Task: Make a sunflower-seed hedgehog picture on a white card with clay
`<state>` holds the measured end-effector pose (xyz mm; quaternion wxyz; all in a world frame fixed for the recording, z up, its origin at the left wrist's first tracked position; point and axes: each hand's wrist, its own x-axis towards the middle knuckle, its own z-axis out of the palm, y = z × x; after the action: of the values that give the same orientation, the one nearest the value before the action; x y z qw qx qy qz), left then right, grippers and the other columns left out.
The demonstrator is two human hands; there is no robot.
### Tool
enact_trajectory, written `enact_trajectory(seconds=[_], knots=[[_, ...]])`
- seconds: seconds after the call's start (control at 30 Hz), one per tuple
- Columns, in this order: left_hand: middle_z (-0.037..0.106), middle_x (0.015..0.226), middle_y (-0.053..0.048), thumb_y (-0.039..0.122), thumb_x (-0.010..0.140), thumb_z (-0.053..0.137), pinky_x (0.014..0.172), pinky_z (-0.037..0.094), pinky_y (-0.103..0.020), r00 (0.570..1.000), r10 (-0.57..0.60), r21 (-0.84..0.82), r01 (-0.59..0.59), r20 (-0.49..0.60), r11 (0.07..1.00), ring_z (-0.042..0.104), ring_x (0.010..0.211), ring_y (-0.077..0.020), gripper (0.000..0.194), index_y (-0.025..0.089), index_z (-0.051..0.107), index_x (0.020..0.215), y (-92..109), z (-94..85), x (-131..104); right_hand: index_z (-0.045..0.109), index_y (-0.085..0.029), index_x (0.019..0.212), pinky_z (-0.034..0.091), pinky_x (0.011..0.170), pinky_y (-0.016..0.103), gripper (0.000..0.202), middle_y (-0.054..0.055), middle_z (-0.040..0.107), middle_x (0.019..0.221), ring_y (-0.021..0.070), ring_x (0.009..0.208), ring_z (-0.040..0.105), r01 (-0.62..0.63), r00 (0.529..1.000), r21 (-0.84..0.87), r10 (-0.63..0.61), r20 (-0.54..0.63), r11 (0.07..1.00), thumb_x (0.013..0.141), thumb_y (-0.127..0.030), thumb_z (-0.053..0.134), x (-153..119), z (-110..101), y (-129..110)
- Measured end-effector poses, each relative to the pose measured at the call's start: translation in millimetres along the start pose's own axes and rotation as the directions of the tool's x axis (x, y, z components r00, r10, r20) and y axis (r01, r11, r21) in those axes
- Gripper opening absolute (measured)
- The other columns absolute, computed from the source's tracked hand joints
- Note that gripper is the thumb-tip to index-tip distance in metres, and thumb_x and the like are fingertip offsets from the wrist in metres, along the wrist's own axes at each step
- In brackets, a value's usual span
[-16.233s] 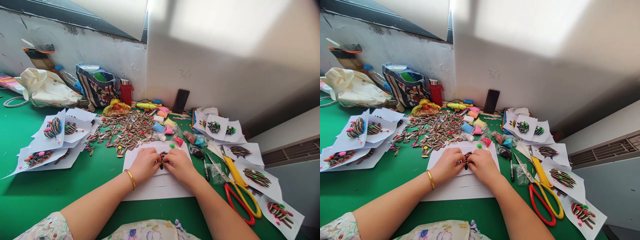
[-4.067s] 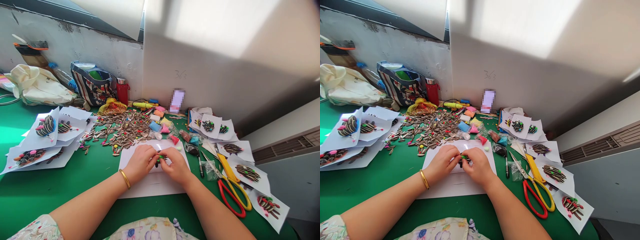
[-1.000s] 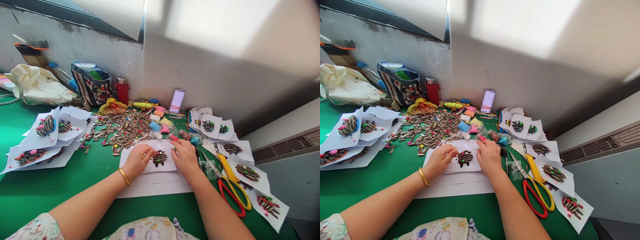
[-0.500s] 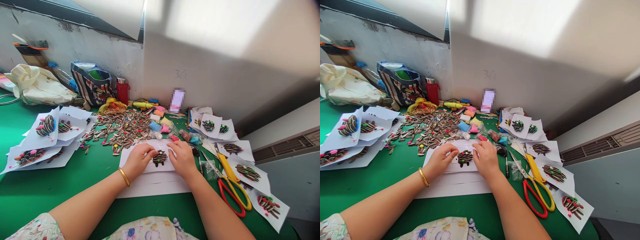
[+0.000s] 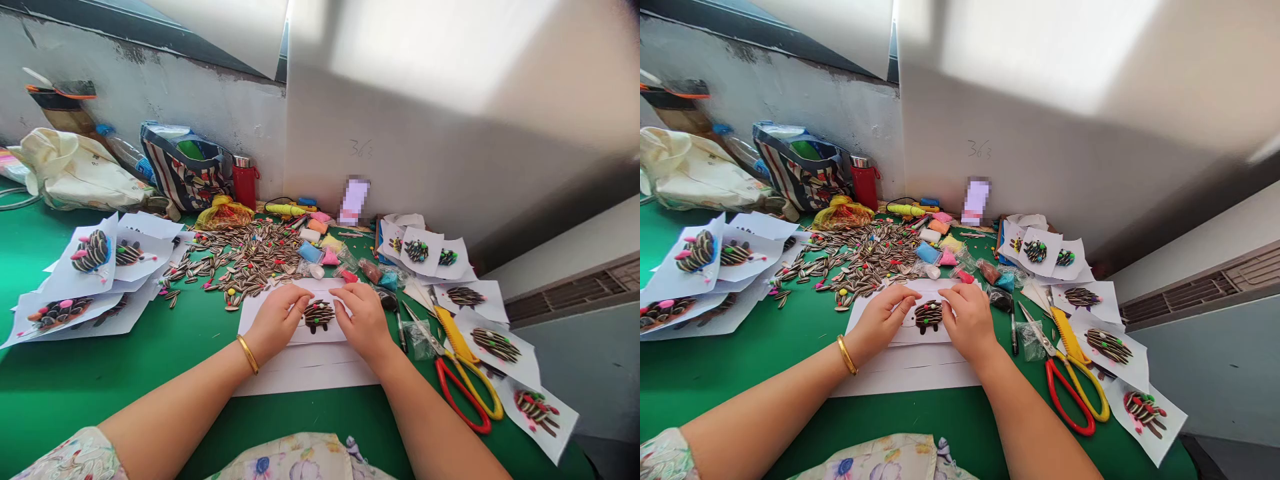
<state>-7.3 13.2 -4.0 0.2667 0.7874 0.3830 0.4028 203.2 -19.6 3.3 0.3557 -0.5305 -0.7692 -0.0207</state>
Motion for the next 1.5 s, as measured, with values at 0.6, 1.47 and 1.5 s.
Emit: enact_trajectory(seconds=[0.6, 1.47, 1.5], knots=[[0.072, 0.096, -0.005, 0.023, 0.092, 0.059, 0.084, 0.053, -0.033, 0.999, 0.001, -0.081, -0.004, -0.043, 0.997, 0.066, 0.090, -0.0186, 0.013, 0.020, 0.070, 0.098, 0.7, 3.7, -0.4, 0.069, -0.021, 0.110, 0.046, 0.087, 0.040, 0.024, 0.007, 0.066, 0.098, 0.0219, 0.095, 0.060, 0.032, 0.999, 0.088, -0.029, -0.033, 0.996, 0.091, -0.016, 0.055, 1.0, -2.2, -4.5], [0.071, 0.091, -0.002, 0.035, 0.100, 0.044, 0.087, 0.051, -0.032, 0.980, -0.116, -0.222, 0.151, 0.160, 0.963, 0.065, 0.086, -0.0163, 0.041, 0.022, 0.049, 0.138, 6.1, 2.5, -6.5, 0.066, -0.022, 0.089, 0.048, 0.077, 0.032, 0.004, 0.002, 0.069, 0.087, 0.0182, 0.084, 0.062, -0.205, 0.974, 0.354, 0.154, 0.167, 0.913, 0.086, -0.022, 0.063, 4.5, -5.7, 1.4], [0.070, 0.089, -0.002, 0.035, 0.100, 0.043, 0.087, 0.050, -0.032, 0.983, -0.131, -0.217, 0.157, 0.132, 0.963, 0.065, 0.086, -0.0165, 0.040, 0.021, 0.051, 0.136, 5.5, 2.2, -6.1, 0.066, -0.022, 0.087, 0.048, 0.075, 0.031, 0.004, 0.001, 0.069, 0.085, 0.0180, 0.081, 0.062, -0.270, 0.954, 0.307, 0.211, 0.212, 0.913, 0.084, -0.021, 0.063, 5.9, -7.9, 7.9]])
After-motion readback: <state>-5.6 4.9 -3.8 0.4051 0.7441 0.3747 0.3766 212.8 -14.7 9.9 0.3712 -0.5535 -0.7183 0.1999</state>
